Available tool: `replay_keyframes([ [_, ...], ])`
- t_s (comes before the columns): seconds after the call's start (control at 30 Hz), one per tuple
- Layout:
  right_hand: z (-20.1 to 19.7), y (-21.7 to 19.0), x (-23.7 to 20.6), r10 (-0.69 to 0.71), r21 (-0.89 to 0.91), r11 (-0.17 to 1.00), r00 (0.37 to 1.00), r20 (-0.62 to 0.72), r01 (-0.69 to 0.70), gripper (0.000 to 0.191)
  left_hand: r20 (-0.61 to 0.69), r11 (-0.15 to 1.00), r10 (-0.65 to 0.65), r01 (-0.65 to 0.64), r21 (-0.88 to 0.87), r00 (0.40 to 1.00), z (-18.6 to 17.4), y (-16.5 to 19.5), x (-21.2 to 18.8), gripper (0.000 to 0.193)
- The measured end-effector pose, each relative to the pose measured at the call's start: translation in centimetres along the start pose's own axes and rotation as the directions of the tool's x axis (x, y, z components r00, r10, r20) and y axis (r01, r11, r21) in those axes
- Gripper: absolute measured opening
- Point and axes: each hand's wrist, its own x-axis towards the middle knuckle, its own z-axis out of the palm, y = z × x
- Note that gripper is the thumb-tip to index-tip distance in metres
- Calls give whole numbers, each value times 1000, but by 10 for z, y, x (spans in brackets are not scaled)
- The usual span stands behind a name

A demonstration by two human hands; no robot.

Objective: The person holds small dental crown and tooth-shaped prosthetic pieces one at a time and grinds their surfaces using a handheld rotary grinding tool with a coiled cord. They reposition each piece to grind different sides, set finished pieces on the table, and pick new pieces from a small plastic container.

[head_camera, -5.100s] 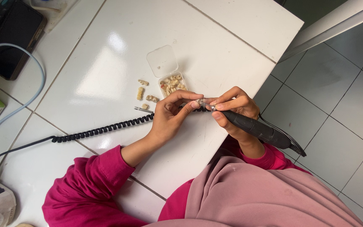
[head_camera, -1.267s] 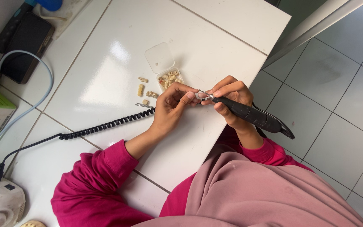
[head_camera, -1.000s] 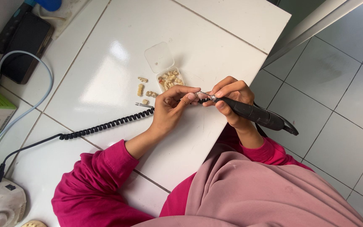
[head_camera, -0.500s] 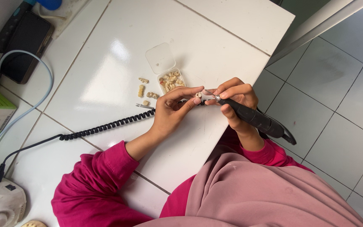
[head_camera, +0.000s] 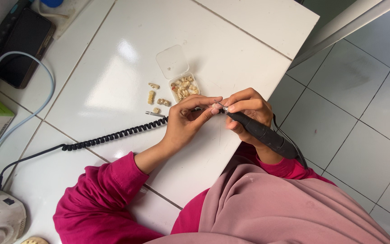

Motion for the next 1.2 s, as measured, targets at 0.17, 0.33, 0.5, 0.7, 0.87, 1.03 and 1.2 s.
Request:
replay_keyframes([
  [0.17,-3,4,-5,84,165,983,996,-31,-78,40,10,998,49,-50,35,999,-1,0,1,23],
  [0.33,-6,4,-7,102,211,974,992,-77,-83,42,27,998,32,-30,-50,999,-2,2,0,25],
  [0.5,-6,5,-6,71,205,977,997,-40,-62,42,55,998,-26,29,-54,998,-3,2,1,26],
  [0.7,-5,4,-4,75,205,976,997,-1,-73,40,47,998,-23,26,-58,999,-3,-2,1,25],
  [0.87,-6,1,-4,76,193,978,997,11,-76,41,52,995,-2,7,-101,999,-2,-2,1,22],
  [1.03,-5,1,-4,67,190,979,998,8,-67,41,52,997,-20,24,-76,998,-2,2,1,21],
  [1.2,-6,1,-4,69,190,979,998,8,-69,41,57,997,-24,28,-68,998,-2,4,2,20],
])
